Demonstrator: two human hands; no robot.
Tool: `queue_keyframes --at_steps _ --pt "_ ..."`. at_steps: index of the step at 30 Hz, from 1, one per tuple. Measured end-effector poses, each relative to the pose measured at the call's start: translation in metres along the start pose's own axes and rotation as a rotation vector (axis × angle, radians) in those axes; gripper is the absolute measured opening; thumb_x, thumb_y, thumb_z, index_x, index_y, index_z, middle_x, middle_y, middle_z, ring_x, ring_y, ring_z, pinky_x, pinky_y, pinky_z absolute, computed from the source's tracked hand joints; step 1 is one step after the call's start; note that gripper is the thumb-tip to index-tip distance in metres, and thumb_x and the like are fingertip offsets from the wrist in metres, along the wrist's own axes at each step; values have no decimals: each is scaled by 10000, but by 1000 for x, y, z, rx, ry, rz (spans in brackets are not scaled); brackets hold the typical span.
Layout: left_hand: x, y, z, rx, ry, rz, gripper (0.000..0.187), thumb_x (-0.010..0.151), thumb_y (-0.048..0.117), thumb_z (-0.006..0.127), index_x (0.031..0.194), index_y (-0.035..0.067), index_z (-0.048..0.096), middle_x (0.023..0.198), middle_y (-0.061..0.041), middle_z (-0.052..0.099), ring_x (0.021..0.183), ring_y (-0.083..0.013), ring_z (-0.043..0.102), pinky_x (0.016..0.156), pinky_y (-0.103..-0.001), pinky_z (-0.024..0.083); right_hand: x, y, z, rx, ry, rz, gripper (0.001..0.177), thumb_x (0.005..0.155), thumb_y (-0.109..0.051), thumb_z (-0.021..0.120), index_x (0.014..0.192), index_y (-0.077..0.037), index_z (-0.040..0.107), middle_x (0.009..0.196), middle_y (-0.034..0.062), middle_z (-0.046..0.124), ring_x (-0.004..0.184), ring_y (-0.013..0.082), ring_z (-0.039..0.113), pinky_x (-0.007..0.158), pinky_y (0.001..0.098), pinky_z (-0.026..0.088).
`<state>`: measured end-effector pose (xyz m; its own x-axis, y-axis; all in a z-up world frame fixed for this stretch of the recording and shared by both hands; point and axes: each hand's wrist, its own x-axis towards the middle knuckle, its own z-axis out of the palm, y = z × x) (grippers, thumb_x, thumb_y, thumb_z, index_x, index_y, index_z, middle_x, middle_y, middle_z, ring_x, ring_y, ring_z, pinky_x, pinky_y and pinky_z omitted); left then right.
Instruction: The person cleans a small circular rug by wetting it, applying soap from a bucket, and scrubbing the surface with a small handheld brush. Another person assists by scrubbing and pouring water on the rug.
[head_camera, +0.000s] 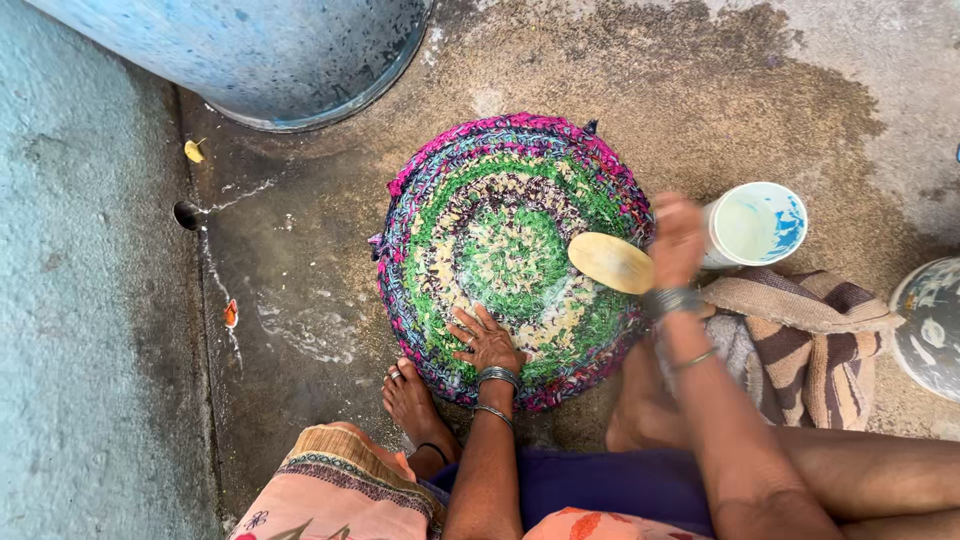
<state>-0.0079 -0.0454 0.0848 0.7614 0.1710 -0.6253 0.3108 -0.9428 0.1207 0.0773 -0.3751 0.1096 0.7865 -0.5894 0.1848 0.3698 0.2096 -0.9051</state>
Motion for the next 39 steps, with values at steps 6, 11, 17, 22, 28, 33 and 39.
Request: queue_keyframes --at_steps 6,11,17,22,28,33,39 --pt "-10 10 -22 19 -129 -35 1564 660 576 928 1601 79 -218 1609 -327 -307 1496 -561 -200 1151 -769 147 81 -39 -92 76 743 548 114 1014 -159 557 913 -119 592 853 12 592 734 134 540 729 292 468" --pt "-15 9 -36 20 -176 -52 1563 668 567 935 1597 72 -220 1597 -332 -326 1489 -563 -217 1153 -765 135 82 -23 -110 172 774 654 154 1056 -151 524 955 -120 636 884 37 625 729 137 556 667 281 468" --pt "-15 11 -39 24 -203 -57 1577 664 574 934 1615 52 -209 1590 -353 -312 1486 -576 -204 1159 -761 149 78 -69 -71 879 -55 594 230 1107 -141 484 1006 -121 689 922 67 665 724 141 576 592 269 469" --pt "-12 17 -32 38 -179 -86 1531 665 535 937 1606 92 -186 1596 -317 -345 1481 -580 -245 1156 -774 139 82 -102 40 -59 -167 680 191 980 -71 583 940 -150 752 733 12 655 465 43 412 427 210 321" --pt "-3 12 -26 26 -187 -47 1560 669 533 942 1601 59 -217 1582 -340 -343 1462 -602 -228 1138 -784 140 68 -112 86 -583 -209 616 251 1050 -236 620 859 -87 684 772 -27 744 662 88 691 606 247 528" --pt "-5 8 -22 -40 -131 -16 1600 637 541 955 1588 56 -236 1590 -336 -322 1479 -579 -218 1149 -785 133 80 -20 25 -329 -210 142 93 975 -113 722 1059 -73 720 983 18 704 856 129 637 735 284 545" --pt "-3 11 -29 -41 -175 -34 1619 628 515 968 1581 57 -259 1588 -342 -344 1472 -580 -239 1143 -785 132 136 -55 -68 -1647 -27 -118 524 703 -74 732 1186 -276 722 1268 108 668 1186 319 592 900 467 536"
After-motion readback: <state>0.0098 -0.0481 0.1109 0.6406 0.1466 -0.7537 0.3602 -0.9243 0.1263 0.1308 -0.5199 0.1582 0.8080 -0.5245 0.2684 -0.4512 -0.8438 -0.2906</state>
